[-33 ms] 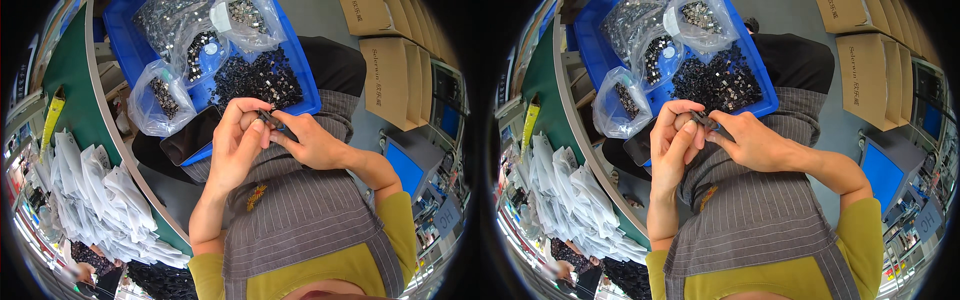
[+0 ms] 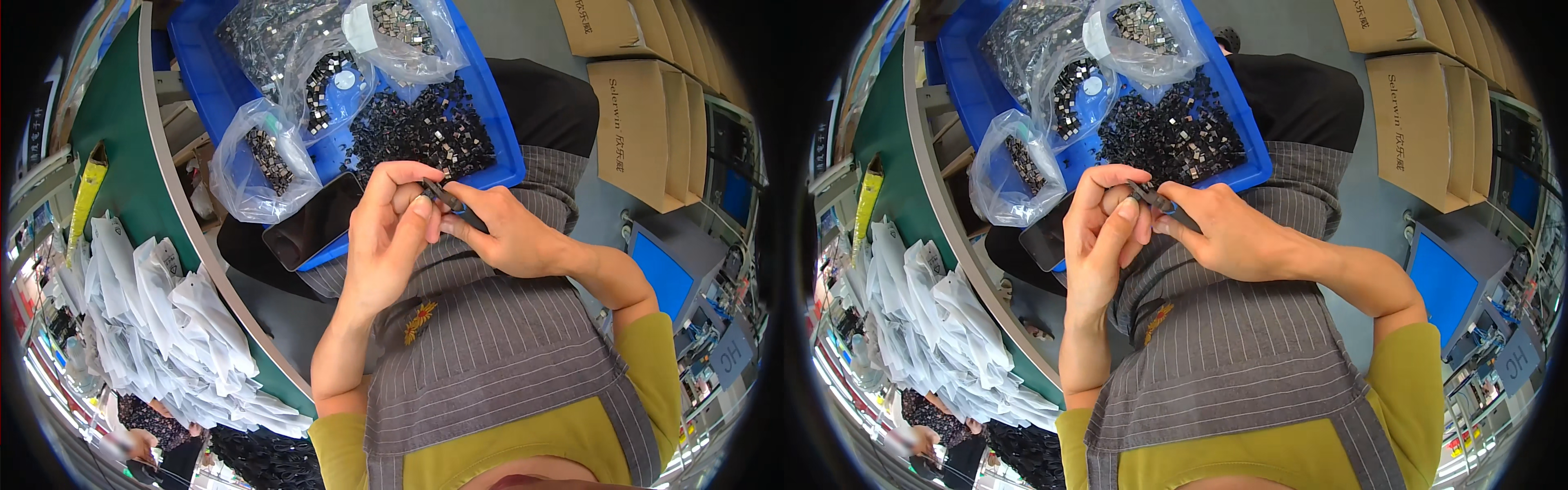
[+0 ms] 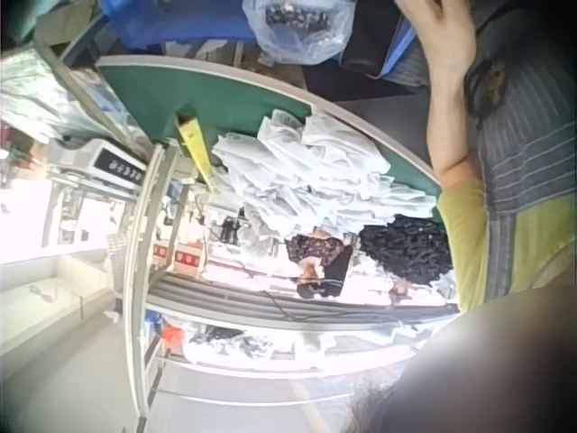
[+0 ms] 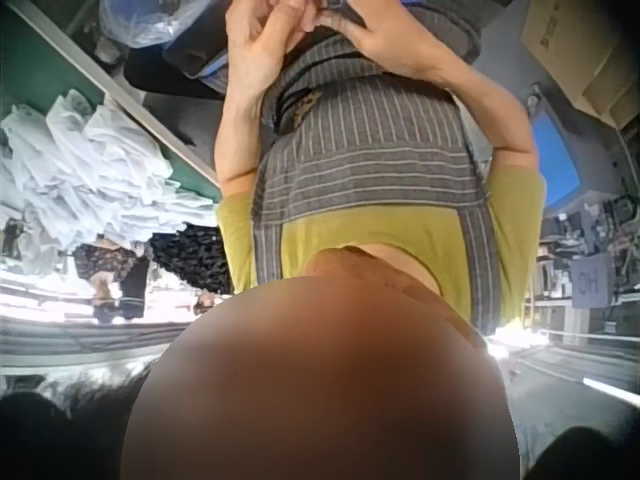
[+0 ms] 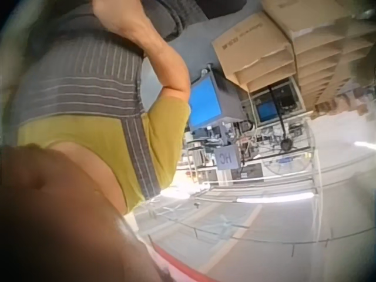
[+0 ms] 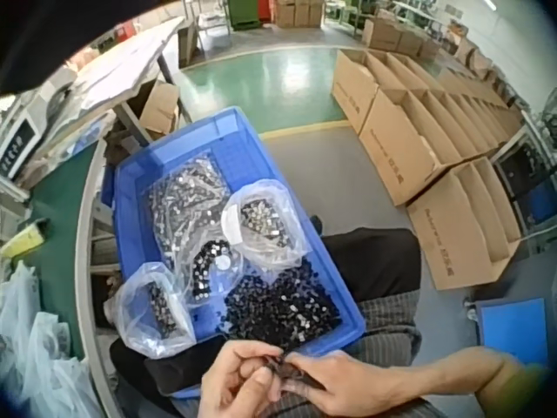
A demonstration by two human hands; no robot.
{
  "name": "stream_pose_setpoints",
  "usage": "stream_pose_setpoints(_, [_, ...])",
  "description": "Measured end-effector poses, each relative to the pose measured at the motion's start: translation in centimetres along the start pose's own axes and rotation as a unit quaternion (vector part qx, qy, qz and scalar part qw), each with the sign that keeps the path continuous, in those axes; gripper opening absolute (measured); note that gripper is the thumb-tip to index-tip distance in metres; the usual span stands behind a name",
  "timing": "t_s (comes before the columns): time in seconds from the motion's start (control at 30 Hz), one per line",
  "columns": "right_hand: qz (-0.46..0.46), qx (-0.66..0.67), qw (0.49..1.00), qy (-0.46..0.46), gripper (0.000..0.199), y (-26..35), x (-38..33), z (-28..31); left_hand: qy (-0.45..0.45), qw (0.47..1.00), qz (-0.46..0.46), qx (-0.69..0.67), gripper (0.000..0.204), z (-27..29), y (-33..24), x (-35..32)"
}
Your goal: Processing small electronic or mechanical components using pliers at a factory workbench.
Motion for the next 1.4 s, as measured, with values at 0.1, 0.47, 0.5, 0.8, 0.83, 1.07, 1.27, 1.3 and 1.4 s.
stream_pose_setpoints(0.1, [-0.017, 0.049, 0.999, 0.013, 0.025, 0.3, 0.0, 0.3, 0.004, 0.999, -0.038, -0.024, 0.026, -0.3, 0.2, -0.1])
stream_pose_setpoints(0.47, [-0.028, 0.096, 0.993, 0.066, 0.019, 1.3, -0.4, 0.7, 0.040, 0.985, -0.100, -0.135, 0.009, 0.5, 0.5, -0.2])
stream_pose_setpoints(0.5, [-0.019, 0.081, 0.993, 0.080, 0.019, 1.3, -0.4, 0.6, 0.040, 0.985, -0.099, -0.134, 0.009, 0.4, 0.4, -0.3])
stream_pose_setpoints(0.8, [0.026, 0.048, 0.995, 0.082, 0.022, 1.6, -0.3, 1.0, 0.025, 0.984, -0.033, -0.175, 0.007, 0.0, 0.7, -0.3])
stream_pose_setpoints(0.83, [0.015, 0.049, 0.994, 0.092, 0.023, 1.6, -0.3, 0.9, 0.029, 0.983, -0.035, -0.177, 0.007, 0.0, 0.8, -0.3])
stream_pose_setpoints(1.07, [0.005, 0.053, 0.993, 0.107, 0.027, 0.6, -0.6, 0.3, 0.009, 0.988, -0.021, -0.150, 0.006, 0.0, 1.1, -0.4])
stream_pose_setpoints(1.27, [-0.058, 0.071, 0.992, 0.092, 0.033, 0.4, -0.7, 0.3, -0.018, 0.994, -0.017, -0.102, 0.008, 0.1, 0.9, -0.3])
stream_pose_setpoints(1.3, [-0.048, 0.068, 0.993, 0.086, 0.032, 0.5, -0.8, 0.4, -0.018, 0.994, -0.017, -0.102, 0.008, 0.3, 0.9, -0.3])
stream_pose_setpoints(1.4, [-0.057, 0.068, 0.991, 0.097, 0.031, 0.5, -0.7, 0.5, -0.009, 0.999, -0.015, -0.038, 0.007, 0.2, 0.7, -0.5])
Point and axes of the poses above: each hand's wrist, its own x-axis towards the middle knuckle, its own z-axis out of the back of the hand, y = z × x, the point moved 7 cm from there along x, towards the middle knuckle, and after that the axes turned 14 degrees about z, right-handed, at the moved point
